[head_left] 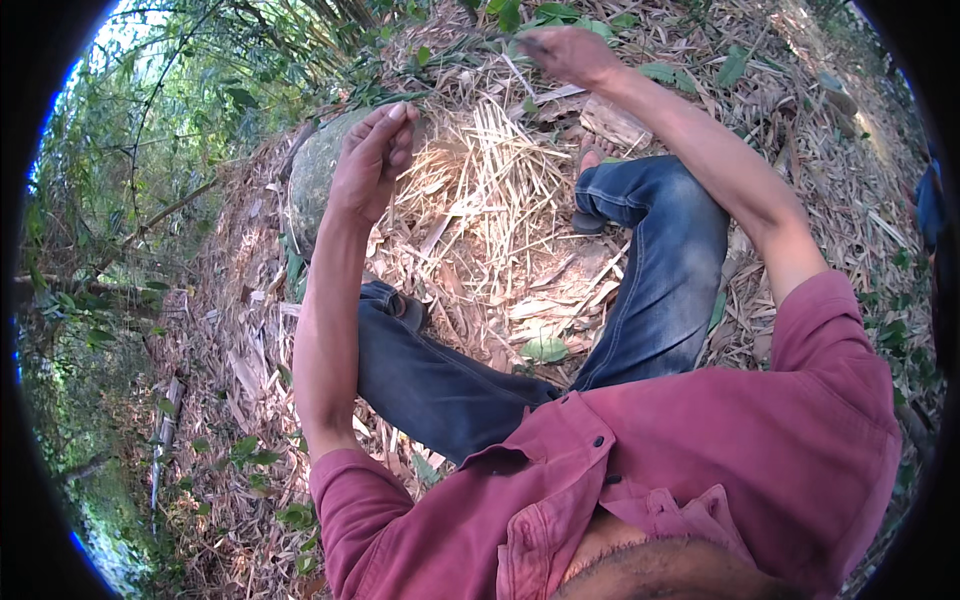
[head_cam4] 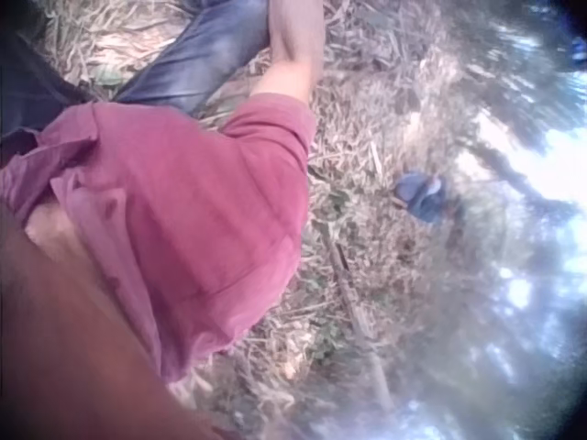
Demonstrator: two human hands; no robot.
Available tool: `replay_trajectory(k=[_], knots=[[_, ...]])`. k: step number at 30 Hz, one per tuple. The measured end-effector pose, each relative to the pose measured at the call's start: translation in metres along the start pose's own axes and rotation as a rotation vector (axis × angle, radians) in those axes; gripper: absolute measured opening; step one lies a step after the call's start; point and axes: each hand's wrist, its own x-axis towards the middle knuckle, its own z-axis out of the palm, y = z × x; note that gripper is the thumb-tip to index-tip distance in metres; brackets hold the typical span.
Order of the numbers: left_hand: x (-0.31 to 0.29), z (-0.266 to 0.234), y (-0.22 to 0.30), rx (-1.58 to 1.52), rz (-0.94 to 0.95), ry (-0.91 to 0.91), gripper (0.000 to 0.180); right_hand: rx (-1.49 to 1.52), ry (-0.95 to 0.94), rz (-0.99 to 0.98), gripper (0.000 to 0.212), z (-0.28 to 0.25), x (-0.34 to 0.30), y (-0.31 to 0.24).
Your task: The person sits on the ground in a bamboo grove and uses a large machete to repeatedly scrape and sharpen thin wooden sticks. The person holds the sticks in one hand and draws the blade along them to create fine shavings, which accumulate on the ground.
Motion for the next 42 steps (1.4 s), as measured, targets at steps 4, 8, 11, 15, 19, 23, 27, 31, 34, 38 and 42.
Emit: replay_trajectory(k=[4,8,11,15,19,23,27,31,34,38,42], knots=[[0.001,-0.013,-0.002,0.040,-0.006,0.137,0.018,0.070,-0.085,0.111,0.043,-0.022,-0.008,-0.013],[0.013,-0.023,-0.008,0.015,0.036,0.126,0.020,0.274,-0.021,0.115,0.046,-0.036,-0.009,-0.052],[0.018,-0.014,-0.011,0.040,0.079,0.188,0.020,0.582,-0.111,0.140,0.045,-0.022,-0.004,-0.059],[0.020,-0.014,-0.013,0.019,0.142,0.243,0.019,1.113,-0.215,0.136,0.039,-0.026,-0.004,-0.087],[0.031,-0.017,-0.016,-0.042,0.181,0.270,0.014,1.196,-0.250,0.186,0.039,-0.009,-0.004,-0.091],[0.035,-0.018,-0.020,-0.105,0.247,0.346,0.012,1.230,-0.354,0.197,0.041,-0.001,-0.007,-0.090],[0.038,-0.012,-0.017,-0.133,0.289,0.402,0.011,1.302,-0.425,0.151,0.037,0.001,-0.013,-0.094],[0.040,-0.011,-0.016,-0.143,0.303,0.419,0.012,1.384,-0.394,0.139,0.033,0.004,-0.010,-0.096],[0.038,-0.012,-0.017,-0.184,0.341,0.397,0.010,1.348,-0.406,0.179,0.033,-0.004,-0.010,-0.099],[0.035,-0.013,-0.015,-0.235,0.368,0.392,0.007,1.399,-0.336,0.210,0.037,-0.006,-0.011,-0.104],[0.030,-0.012,-0.011,-0.246,0.379,0.406,0.007,1.361,-0.354,0.196,0.032,-0.006,-0.013,-0.104]])
